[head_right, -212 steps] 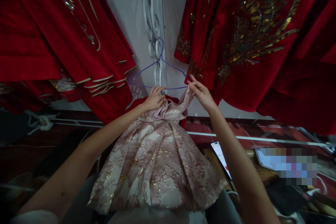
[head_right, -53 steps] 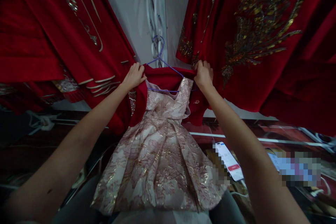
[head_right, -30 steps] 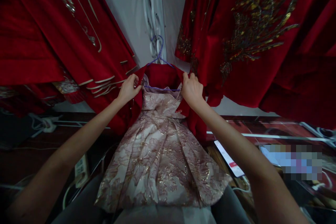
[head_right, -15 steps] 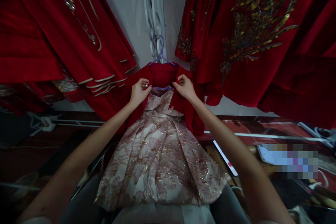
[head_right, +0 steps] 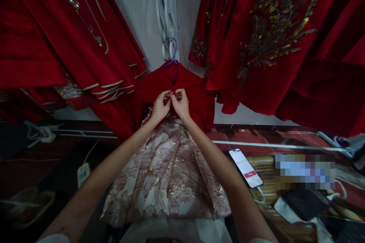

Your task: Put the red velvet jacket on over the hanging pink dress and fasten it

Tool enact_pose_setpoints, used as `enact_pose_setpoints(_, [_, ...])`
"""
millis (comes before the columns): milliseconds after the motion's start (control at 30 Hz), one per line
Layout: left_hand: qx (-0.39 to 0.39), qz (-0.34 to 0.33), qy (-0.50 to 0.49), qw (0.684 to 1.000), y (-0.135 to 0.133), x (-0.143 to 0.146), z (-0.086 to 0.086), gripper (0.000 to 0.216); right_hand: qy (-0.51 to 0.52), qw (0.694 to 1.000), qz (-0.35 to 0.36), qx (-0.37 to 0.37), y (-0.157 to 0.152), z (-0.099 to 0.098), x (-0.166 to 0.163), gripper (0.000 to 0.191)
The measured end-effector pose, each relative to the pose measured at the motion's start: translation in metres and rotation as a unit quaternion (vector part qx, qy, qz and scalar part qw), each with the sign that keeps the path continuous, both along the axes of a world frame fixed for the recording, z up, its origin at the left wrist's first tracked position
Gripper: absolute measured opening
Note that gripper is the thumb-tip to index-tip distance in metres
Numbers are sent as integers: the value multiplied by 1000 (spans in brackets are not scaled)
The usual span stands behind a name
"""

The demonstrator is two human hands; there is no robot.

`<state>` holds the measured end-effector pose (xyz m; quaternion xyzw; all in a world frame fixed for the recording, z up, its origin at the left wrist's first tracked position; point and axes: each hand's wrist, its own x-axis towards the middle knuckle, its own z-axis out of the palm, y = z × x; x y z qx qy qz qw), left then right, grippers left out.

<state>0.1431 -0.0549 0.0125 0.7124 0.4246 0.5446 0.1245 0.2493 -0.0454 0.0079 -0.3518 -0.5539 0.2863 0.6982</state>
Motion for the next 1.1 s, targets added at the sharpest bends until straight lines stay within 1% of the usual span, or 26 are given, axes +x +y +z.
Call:
enact_pose_setpoints(100, [-12, 3, 2, 1000, 1, -5, 5, 33, 19, 1000, 7, -2, -6, -3, -10, 21])
enact_pose_setpoints(200, [-17, -8, 12, 1000, -1, -13, 10, 29, 27, 1000, 16, -1, -5, -3, -10, 23])
enact_pose_setpoints(267, [-20, -13, -1, 1000, -2, -19, 10, 25, 23, 999, 38, -4, -3, -2, -5, 24])
enact_pose_setpoints(400, [-38, -6, -58, 998, -1, -24, 5, 21, -15, 993, 115, -34, -2, 1, 11, 24])
enact_pose_setpoints(500, [-56, -25, -59, 996, 2, -24, 3, 17, -56, 988, 138, -39, -5, 3, 20, 27])
enact_pose_setpoints(567, [-60, -29, -42, 997, 3, -24, 4, 13, -80, 987, 138, -32, -7, 5, 23, 30])
enact_pose_setpoints(667, [-56, -7, -6, 998, 2, -24, 7, 11, -103, 986, 132, -19, -9, 8, 25, 29])
enact_pose_setpoints(767, [-46, -1, 18, 999, -1, -24, 10, 12, -112, 989, 94, -6, -9, 8, 25, 29])
enact_pose_setpoints(933, [-36, -38, 77, 996, -7, -24, 17, 12, -134, 990, 34, 10, -12, 9, 24, 28])
enact_pose_setpoints(1000, [-29, -53, 90, 994, -8, -24, 20, 12, -146, 989, 22, 17, -16, 11, 24, 29])
enact_pose_setpoints(1100, [-28, -54, 98, 993, -8, -24, 24, 12, -156, 987, 20, 19, -19, 13, 26, 31])
